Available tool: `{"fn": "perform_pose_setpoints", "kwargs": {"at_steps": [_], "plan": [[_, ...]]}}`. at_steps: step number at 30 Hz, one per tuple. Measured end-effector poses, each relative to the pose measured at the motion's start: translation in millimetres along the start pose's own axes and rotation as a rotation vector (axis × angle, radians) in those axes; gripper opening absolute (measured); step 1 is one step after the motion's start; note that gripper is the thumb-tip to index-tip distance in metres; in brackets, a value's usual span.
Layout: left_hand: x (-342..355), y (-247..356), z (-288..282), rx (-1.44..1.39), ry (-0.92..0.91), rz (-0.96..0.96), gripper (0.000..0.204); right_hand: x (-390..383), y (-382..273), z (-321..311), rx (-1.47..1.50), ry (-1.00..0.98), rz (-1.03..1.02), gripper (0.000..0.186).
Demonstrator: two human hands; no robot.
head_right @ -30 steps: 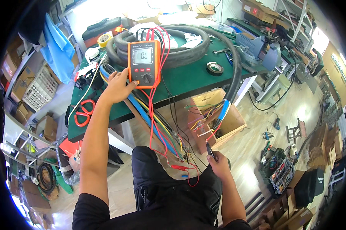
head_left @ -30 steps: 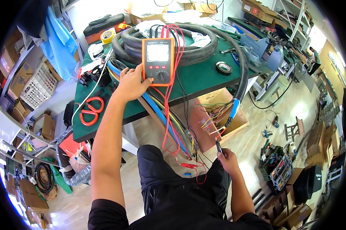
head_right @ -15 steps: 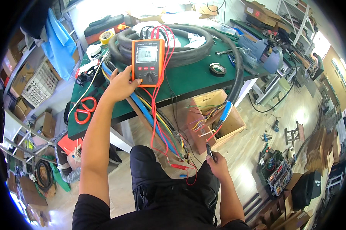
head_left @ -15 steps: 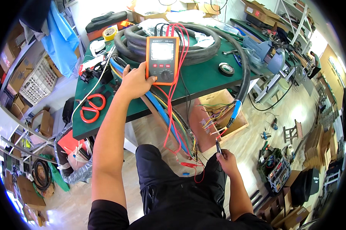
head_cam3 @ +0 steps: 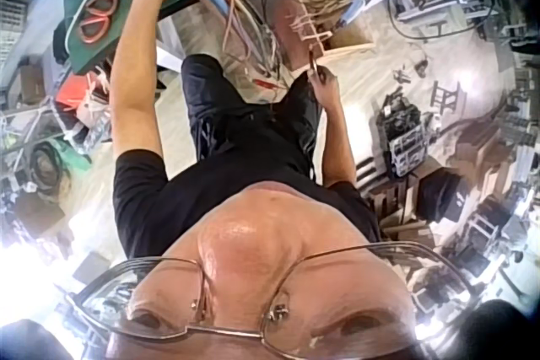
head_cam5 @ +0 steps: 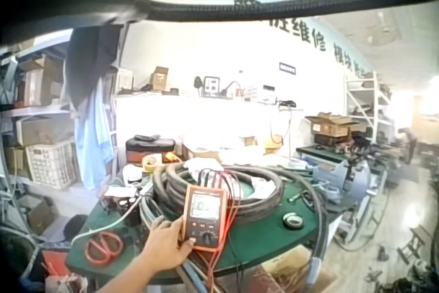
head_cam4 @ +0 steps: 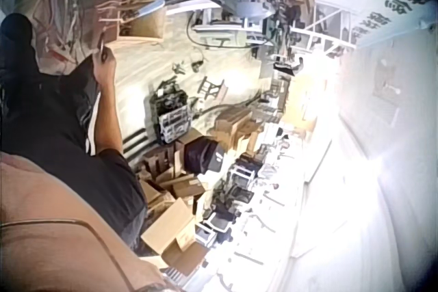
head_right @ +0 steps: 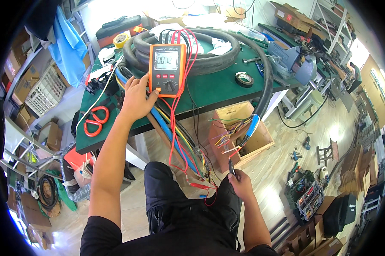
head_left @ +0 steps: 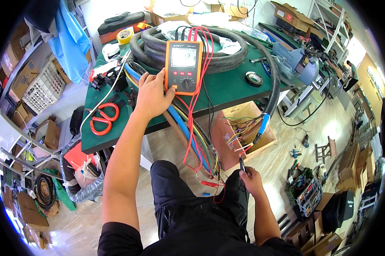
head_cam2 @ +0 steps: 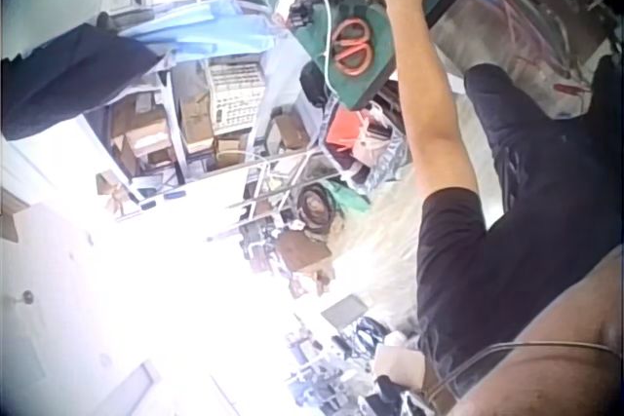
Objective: The person uses a multimeter to test a bundle of electrical wires, stripping wire ends with a tool and attaching probes to the wires.
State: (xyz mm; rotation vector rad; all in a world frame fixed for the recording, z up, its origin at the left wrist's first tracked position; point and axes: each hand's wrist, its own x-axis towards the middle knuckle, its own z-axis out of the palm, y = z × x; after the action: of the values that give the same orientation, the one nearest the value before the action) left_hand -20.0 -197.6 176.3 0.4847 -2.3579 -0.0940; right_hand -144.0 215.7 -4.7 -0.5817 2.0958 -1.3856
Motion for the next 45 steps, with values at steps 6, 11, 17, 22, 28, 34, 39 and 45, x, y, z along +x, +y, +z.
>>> {"fn": "perform_pose_setpoints", "kwargs": {"at_steps": [6, 11, 17, 22, 28, 34, 39, 45], "plan": [[-8, 0, 6, -0.112, 0.135, 0.015, 0.054, -1, -2, 0, -0.010, -0.001, 0.000, 0.049], [-7, 2, 2, -0.102, 0.131, 0.024, 0.053, 0, -2, 2, -0.008, -0.004, -0.004, 0.045], [-6, 1, 3, -0.098, 0.130, 0.029, 0.053, -1, -8, 4, 0.002, -0.009, 0.003, 0.042], [-6, 3, 3, -0.091, 0.130, 0.027, 0.052, -2, -7, 2, -0.013, -0.005, 0.005, 0.042], [-5, 1, 1, -0.049, 0.061, 0.015, 0.052, 2, 1, 4, -0.017, -0.003, -0.021, 0.042], [-3, -1, 0, -0.021, 0.023, 0.032, 0.053, 3, 0, 11, 0.043, -0.007, -0.035, 0.041], [1, 7, 1, -0.050, 0.033, 0.034, 0.055, 2, 5, 3, -0.084, 0.012, -0.082, 0.041], [-36, 70, -31, -0.369, 0.244, -0.188, 0.042, 2, 5, 4, -0.174, 0.013, -0.018, 0.045]]}}
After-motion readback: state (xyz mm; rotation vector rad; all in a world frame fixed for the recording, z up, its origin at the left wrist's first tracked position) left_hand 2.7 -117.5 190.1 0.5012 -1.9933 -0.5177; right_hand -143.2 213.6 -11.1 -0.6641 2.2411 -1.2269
